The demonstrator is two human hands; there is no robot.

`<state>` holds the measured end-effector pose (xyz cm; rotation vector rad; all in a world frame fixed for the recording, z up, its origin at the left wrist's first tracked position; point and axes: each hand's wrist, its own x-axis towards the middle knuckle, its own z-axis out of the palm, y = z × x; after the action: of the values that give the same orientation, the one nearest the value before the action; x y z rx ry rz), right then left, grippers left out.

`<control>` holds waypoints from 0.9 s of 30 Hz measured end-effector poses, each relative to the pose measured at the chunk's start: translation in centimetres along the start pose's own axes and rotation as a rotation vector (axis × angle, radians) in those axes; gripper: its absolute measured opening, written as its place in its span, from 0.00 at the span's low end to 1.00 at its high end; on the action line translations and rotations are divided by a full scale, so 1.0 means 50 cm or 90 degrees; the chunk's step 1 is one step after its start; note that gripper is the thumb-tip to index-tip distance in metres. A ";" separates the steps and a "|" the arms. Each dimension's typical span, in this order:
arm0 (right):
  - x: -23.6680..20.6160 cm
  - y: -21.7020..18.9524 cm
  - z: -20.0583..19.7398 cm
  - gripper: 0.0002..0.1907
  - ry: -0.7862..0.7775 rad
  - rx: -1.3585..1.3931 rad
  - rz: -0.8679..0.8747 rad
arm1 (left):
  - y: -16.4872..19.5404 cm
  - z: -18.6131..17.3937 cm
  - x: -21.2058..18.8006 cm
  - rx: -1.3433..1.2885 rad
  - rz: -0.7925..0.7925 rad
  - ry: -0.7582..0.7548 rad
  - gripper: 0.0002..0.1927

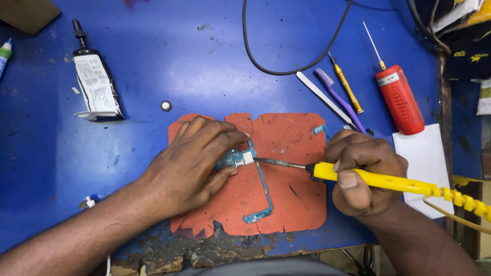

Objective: The person uses a yellow soldering iron to apply heat to a small blue circuit board placed on a red mat. They hold the board steady with the left hand while moving the soldering iron tip along specific points on the board. The person repositions the board once to access different areas and continues soldering until the end of the clip.

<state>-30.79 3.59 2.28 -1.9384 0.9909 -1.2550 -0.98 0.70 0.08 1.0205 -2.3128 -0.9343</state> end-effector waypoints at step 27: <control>0.003 0.001 0.001 0.10 0.004 -0.006 -0.002 | -0.002 0.002 0.000 0.005 -0.002 -0.004 0.28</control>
<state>-30.71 3.43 2.28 -1.9446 0.9989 -1.2619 -1.00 0.69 -0.05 1.0252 -2.3229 -0.9323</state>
